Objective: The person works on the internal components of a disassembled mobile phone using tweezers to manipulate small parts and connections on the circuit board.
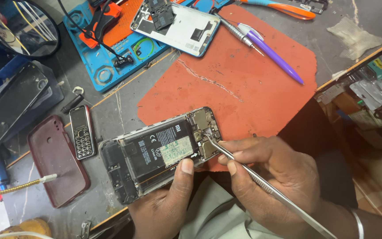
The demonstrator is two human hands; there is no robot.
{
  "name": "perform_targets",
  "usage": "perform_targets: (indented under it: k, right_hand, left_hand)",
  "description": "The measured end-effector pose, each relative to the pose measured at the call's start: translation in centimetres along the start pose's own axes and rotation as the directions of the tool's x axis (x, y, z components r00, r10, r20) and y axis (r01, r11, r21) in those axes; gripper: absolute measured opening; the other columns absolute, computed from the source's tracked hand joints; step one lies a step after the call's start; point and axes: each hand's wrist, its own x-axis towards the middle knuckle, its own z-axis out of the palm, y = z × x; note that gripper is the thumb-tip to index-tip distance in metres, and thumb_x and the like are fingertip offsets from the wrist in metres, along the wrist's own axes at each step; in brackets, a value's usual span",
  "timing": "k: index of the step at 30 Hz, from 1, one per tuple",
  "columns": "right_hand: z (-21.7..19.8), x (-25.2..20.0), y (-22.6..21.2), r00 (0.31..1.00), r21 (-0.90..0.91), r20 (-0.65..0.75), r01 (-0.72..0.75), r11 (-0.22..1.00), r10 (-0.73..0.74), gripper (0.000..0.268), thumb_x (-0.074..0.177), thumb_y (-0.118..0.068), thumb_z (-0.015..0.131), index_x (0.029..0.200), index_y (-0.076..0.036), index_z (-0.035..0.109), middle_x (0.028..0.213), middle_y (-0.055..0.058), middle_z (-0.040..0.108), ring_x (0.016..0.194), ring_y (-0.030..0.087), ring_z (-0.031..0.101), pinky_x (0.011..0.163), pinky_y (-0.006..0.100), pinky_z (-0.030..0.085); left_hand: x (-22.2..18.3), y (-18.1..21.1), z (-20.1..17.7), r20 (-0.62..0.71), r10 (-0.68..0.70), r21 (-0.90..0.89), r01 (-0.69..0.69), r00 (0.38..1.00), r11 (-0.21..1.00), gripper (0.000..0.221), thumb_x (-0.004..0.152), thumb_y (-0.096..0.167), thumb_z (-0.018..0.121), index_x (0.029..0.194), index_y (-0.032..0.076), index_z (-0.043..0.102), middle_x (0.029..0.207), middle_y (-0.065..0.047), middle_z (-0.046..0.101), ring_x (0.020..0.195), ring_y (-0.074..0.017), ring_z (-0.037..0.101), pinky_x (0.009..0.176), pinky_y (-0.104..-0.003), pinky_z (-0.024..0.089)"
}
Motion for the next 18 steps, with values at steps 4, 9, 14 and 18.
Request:
perform_targets:
  k: [4,9,14,18]
  right_hand:
    - [-0.3,-0.1,0.3,0.997,0.079,0.011,-0.071,0.994,0.071,0.016,0.096,0.003,0.065,0.107,-0.001,0.054,0.112,0.018,0.079,0.1,0.012,0.076,0.085,0.025,0.065]
    - [-1.1,0.2,0.4,0.999,-0.058,0.04,-0.003,0.998,0.005,0.015,0.094,0.001,0.068,0.102,-0.003,0.056,0.112,0.017,0.08,0.099,0.012,0.079,0.083,0.024,0.066]
    - [-1.8,0.6,0.7,0.997,-0.136,0.073,-0.022,0.99,0.033,0.01,0.092,-0.002,0.072,0.096,-0.006,0.065,0.107,0.012,0.082,0.093,0.009,0.081,0.076,0.021,0.065]
    - [-3.3,1.4,0.8,0.985,-0.108,0.172,-0.008,0.994,0.027,0.013,0.09,0.0,0.072,0.1,-0.006,0.068,0.112,0.013,0.082,0.098,0.012,0.082,0.079,0.023,0.067]
  left_hand:
    - [0.0,-0.2,0.2,-0.021,-0.025,-0.029,0.025,0.999,0.999,0.026,0.092,0.005,0.072,0.117,-0.002,0.071,0.11,-0.012,0.077,0.099,-0.016,0.074,0.09,-0.032,0.06]
    - [0.0,-0.1,0.1,-0.025,-0.116,-0.094,0.113,0.993,0.989,0.033,0.09,0.004,0.072,0.121,-0.004,0.068,0.113,-0.014,0.077,0.101,-0.0176,0.074,0.091,-0.035,0.06]
    - [0.2,-0.1,-0.3,0.002,-0.091,-0.08,0.091,0.996,0.993,0.035,0.089,0.003,0.072,0.123,-0.004,0.066,0.114,-0.014,0.076,0.102,-0.0179,0.074,0.093,-0.035,0.06]
    - [0.0,-0.2,-0.4,0.004,-0.079,-0.053,0.079,0.997,0.995,0.033,0.089,0.002,0.074,0.121,-0.004,0.069,0.114,-0.015,0.077,0.102,-0.0184,0.074,0.093,-0.036,0.06]
